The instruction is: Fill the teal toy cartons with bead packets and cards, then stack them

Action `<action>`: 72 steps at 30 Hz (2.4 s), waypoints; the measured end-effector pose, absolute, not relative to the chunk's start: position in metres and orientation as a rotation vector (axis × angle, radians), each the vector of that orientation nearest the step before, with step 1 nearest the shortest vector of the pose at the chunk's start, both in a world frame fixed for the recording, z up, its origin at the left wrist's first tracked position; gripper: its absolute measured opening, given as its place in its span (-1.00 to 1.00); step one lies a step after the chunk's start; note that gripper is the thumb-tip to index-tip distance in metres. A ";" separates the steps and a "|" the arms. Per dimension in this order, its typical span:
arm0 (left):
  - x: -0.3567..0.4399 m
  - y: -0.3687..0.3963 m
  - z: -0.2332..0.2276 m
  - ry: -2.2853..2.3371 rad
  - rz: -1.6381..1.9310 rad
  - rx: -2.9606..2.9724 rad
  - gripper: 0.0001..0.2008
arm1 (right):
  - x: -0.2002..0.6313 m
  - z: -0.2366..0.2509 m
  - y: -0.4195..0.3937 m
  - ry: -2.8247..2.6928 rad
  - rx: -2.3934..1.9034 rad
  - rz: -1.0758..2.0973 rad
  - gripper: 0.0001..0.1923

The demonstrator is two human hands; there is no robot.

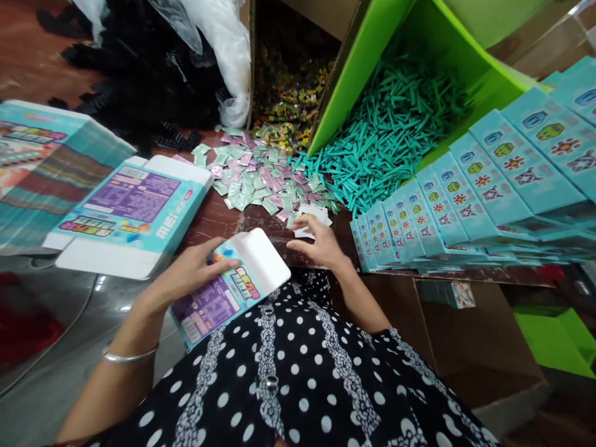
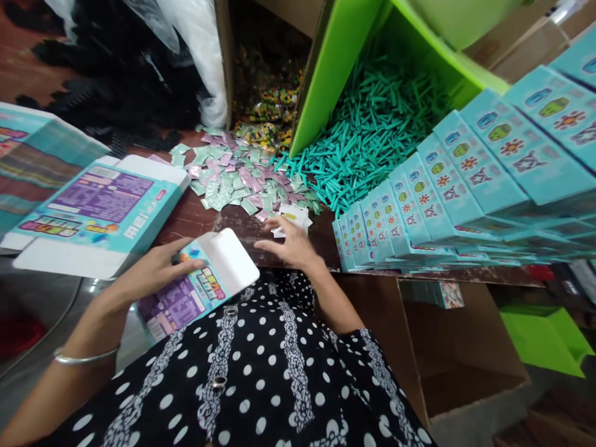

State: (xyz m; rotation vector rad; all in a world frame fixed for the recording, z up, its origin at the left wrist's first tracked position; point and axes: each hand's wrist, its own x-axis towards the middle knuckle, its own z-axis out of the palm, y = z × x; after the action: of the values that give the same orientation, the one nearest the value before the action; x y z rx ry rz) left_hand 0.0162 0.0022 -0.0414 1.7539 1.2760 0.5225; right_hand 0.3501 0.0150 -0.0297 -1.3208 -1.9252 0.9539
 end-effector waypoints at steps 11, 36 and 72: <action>0.004 0.019 -0.078 1.297 0.748 1.534 -0.44 | 0.396 -0.030 0.035 -2.295 -1.846 0.356 -0.52; 0.016 0.036 -0.060 1.423 0.464 1.576 -0.35 | 0.237 0.028 0.247 -2.584 -1.259 -0.268 -0.59; 0.016 0.032 -0.060 1.437 0.474 1.641 -0.44 | 0.141 -0.015 0.297 -3.271 -0.812 -0.172 -0.68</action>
State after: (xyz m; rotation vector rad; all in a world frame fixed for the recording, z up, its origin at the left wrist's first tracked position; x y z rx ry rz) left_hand 0.0164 0.0323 -0.0596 1.6406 1.4366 0.4737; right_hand 0.1414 0.2974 -0.0149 -0.8118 -3.2706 -0.1716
